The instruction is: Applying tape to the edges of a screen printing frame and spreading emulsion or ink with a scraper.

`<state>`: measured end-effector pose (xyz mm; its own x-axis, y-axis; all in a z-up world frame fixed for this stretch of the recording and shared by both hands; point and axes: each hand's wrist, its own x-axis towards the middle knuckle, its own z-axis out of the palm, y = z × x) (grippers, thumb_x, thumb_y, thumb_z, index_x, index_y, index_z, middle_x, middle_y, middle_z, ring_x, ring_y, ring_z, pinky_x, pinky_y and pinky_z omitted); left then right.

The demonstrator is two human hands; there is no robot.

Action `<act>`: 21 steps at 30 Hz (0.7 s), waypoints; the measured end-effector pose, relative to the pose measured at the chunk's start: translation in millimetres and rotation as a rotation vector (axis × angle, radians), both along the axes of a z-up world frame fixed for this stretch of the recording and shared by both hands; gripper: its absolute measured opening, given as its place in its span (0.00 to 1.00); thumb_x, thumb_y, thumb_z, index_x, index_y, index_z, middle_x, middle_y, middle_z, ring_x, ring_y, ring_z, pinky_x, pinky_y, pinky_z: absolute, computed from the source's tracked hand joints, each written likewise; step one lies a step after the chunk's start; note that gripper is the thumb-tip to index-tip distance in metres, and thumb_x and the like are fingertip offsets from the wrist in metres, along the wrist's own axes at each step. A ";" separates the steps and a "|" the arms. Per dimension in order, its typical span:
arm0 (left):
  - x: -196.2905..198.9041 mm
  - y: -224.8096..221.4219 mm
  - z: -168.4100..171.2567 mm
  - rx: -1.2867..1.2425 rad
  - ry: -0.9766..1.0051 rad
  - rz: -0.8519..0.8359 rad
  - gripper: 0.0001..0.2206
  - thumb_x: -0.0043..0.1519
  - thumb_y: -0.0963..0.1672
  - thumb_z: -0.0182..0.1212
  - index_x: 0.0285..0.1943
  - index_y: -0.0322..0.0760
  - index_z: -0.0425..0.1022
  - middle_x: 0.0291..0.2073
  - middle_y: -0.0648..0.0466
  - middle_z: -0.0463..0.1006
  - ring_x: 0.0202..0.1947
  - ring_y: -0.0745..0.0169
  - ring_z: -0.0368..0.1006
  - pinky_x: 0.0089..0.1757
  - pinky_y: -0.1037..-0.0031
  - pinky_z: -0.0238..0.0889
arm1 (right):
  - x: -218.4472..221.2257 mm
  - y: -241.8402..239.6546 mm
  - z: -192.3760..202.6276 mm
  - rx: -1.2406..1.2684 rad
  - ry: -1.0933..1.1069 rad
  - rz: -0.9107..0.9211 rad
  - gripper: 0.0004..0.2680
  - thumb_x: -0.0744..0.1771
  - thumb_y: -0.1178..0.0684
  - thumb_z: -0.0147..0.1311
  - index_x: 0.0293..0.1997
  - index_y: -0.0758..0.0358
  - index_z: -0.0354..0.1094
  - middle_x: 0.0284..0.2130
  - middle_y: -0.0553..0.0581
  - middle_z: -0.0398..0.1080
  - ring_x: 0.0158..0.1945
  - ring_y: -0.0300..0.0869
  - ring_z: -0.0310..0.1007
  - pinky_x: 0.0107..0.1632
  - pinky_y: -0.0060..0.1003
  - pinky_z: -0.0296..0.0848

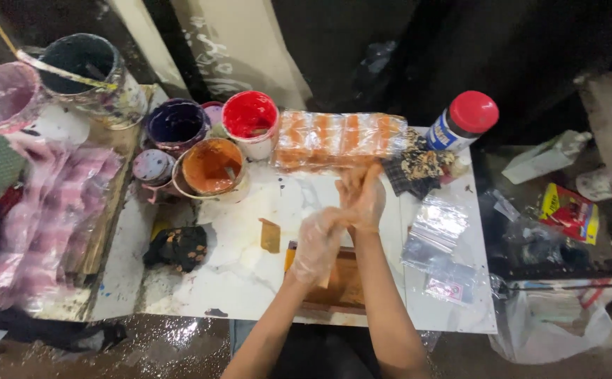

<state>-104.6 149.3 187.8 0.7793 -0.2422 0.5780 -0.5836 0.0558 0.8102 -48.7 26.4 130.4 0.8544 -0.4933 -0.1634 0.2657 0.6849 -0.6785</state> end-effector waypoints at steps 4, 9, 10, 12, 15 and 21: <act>11.4 -18.9 -12.5 0.014 0.147 0.161 0.10 0.67 0.38 0.53 0.33 0.38 0.76 0.22 0.52 0.75 0.24 0.53 0.72 0.35 0.69 0.69 | -14.6 -14.9 -0.7 0.005 -0.010 -0.057 0.26 0.70 0.30 0.47 0.15 0.49 0.37 0.15 0.43 0.32 0.16 0.36 0.35 0.19 0.27 0.40; 19.6 -67.3 -7.3 0.031 0.722 0.203 0.19 0.66 0.44 0.55 0.19 0.34 0.66 0.15 0.52 0.61 0.24 0.64 0.53 0.32 0.70 0.58 | -48.3 -32.3 48.5 -0.207 0.270 -0.153 0.03 0.66 0.62 0.50 0.36 0.64 0.70 0.17 0.46 0.39 0.15 0.33 0.38 0.17 0.25 0.45; 16.3 -76.7 2.8 0.034 0.722 0.188 0.19 0.66 0.44 0.55 0.19 0.34 0.66 0.15 0.52 0.61 0.24 0.64 0.53 0.32 0.70 0.58 | -52.6 -40.4 45.2 -0.208 0.271 -0.167 0.03 0.66 0.62 0.50 0.36 0.64 0.70 0.17 0.46 0.39 0.15 0.33 0.38 0.17 0.25 0.45; 10.4 -95.0 22.8 -0.185 0.779 0.042 0.13 0.62 0.42 0.58 0.22 0.39 0.72 0.16 0.57 0.65 0.24 0.71 0.57 0.33 0.79 0.59 | -60.4 -56.5 38.3 -0.238 0.362 -0.319 0.04 0.61 0.63 0.52 0.34 0.64 0.71 0.10 0.49 0.41 0.11 0.37 0.40 0.16 0.28 0.46; 5.7 -122.8 0.9 -0.132 0.653 -0.032 0.06 0.57 0.39 0.63 0.40 0.33 0.82 0.30 0.47 0.80 0.30 0.62 0.76 0.38 0.69 0.72 | -80.1 -85.8 25.1 -0.221 0.263 -0.386 0.14 0.66 0.56 0.56 0.18 0.60 0.57 0.07 0.53 0.42 0.10 0.37 0.42 0.16 0.28 0.43; -10.4 -162.5 -9.2 0.085 0.677 -0.117 0.10 0.61 0.41 0.61 0.48 0.34 0.83 0.42 0.43 0.83 0.42 0.51 0.80 0.44 0.66 0.74 | -109.8 -136.6 24.3 -0.397 0.499 -0.489 0.05 0.66 0.56 0.54 0.30 0.60 0.71 0.16 0.53 0.60 0.15 0.34 0.58 0.19 0.24 0.56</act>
